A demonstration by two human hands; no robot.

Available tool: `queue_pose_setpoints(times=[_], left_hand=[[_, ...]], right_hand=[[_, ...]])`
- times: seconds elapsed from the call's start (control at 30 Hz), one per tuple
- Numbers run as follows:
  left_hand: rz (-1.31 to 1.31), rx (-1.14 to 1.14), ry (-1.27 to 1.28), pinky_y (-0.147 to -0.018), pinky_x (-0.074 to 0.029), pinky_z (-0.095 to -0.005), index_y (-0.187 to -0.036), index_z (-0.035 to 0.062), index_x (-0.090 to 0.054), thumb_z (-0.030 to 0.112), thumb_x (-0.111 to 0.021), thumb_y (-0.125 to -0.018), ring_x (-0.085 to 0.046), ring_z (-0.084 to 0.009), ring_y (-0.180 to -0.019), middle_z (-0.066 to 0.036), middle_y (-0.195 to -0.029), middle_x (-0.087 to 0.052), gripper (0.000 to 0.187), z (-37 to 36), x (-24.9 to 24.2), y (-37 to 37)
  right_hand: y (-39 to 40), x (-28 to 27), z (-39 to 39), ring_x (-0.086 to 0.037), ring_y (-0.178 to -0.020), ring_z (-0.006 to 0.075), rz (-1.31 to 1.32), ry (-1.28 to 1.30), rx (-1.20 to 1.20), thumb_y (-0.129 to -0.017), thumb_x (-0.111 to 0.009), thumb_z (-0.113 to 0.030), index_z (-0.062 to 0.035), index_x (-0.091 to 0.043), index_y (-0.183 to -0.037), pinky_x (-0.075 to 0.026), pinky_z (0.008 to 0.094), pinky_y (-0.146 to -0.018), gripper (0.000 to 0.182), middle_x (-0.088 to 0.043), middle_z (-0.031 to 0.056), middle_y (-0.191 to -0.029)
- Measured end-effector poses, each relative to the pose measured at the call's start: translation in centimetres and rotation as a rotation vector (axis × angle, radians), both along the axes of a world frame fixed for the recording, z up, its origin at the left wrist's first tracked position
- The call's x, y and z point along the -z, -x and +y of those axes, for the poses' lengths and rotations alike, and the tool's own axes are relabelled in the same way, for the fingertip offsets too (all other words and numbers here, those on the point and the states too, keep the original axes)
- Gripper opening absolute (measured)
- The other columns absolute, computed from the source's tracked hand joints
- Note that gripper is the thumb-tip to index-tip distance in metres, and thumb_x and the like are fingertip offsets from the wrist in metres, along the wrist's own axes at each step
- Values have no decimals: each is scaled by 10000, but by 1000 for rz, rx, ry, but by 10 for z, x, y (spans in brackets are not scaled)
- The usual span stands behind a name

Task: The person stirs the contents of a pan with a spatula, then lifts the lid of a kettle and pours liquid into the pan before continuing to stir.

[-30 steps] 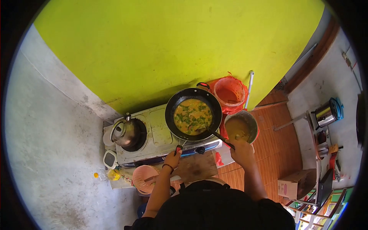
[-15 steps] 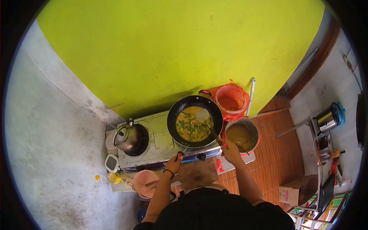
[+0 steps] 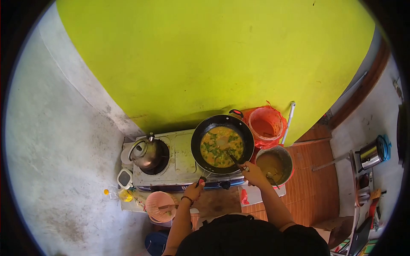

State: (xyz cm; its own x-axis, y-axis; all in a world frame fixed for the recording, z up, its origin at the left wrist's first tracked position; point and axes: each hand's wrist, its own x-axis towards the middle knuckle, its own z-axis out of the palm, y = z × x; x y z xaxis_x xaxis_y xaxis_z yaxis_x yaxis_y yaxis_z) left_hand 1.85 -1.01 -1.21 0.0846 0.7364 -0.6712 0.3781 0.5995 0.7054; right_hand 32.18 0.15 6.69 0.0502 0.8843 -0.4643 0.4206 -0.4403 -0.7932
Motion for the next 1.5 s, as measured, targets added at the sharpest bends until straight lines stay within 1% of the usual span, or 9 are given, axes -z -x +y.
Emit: queue_pose_setpoints(times=[0.17, 0.47, 0.87, 0.97, 1.1, 1.17, 1.27, 1.37, 1.5], left_hand=[[-5, -8, -1, -425, -382, -284, -840, 58, -609, 532, -594, -882, -475, -141, -428, -30, -550, -493, 476, 1, 1, -1], [18, 37, -20, -445, -400, -290, -840, 56, -624, 537, -587, -884, -489, -148, -434, -37, -562, -511, 484, 1, -2, -2], [41, 7, -15, -427, -358, -285, -850, 53, -630, 509, -595, -892, -427, -126, -449, -17, -578, -464, 460, -1, -18, -8], [50, 4, -16, -433, -367, -289, -852, 51, -635, 505, -595, -892, -441, -129, -459, -24, -587, -477, 458, 0, -13, -7], [59, 10, -12, -442, -380, -286, -869, 46, -636, 506, -590, -892, -465, -136, -473, -34, -602, -499, 463, 0, -12, -7], [72, 21, -35, -446, -386, -285, -878, 43, -636, 508, -587, -892, -475, -137, -481, -36, -607, -507, 468, -1, -15, -7], [118, 41, -35, -467, -410, -298, -827, 50, -619, 535, -591, -868, -514, -156, -477, -45, -605, -538, 487, 0, -15, -7], [90, 34, -26, -467, -414, -300, -832, 49, -619, 529, -586, -873, -518, -159, -478, -46, -604, -542, 483, 1, -2, -5], [63, 18, -6, -469, -424, -302, -840, 51, -617, 534, -580, -876, -524, -162, -479, -47, -600, -540, 486, 1, -7, -6]], right_hand=[[-8, 3, 1, -566, -451, 166, -14, -120, -16, -805, -572, -159, -63, -625, -1128, -466, 311, -429, 341, -604, 109, -655], [-14, -16, -4, -657, -888, 362, -300, -463, -70, -765, -610, -173, -81, -659, -1078, -518, 428, -778, 330, -685, 191, -930], [-22, -7, 27, -641, -950, 367, -568, -405, 6, -794, -570, -188, -124, -647, -1131, -510, 442, -845, 352, -673, 202, -978], [-23, 17, 42, -651, -934, 346, -422, -479, -48, -769, -610, -185, -94, -653, -1127, -512, 413, -840, 372, -676, 194, -949], [-29, 66, 59, -575, -492, 141, -120, -370, -36, -797, -629, -127, -30, -648, -1130, -462, 278, -464, 347, -625, 83, -653], [-16, 30, 48, -523, -438, 84, 87, -193, 12, -804, -634, -118, -16, -648, -1119, -407, 239, -397, 331, -594, 55, -609], [-14, 24, 39, -565, -490, 132, -96, -426, -91, -780, -641, -117, -38, -654, -1115, -448, 265, -459, 345, -591, 75, -610], [-3, -8, 29, -662, -783, 333, -304, -495, -62, -744, -640, -149, -63, -639, -1121, -528, 408, -725, 387, -675, 196, -830], [3, 14, 37, -652, -818, 370, -524, -611, -96, -772, -617, -129, -90, -622, -1123, -528, 455, -736, 354, -659, 199, -903]])
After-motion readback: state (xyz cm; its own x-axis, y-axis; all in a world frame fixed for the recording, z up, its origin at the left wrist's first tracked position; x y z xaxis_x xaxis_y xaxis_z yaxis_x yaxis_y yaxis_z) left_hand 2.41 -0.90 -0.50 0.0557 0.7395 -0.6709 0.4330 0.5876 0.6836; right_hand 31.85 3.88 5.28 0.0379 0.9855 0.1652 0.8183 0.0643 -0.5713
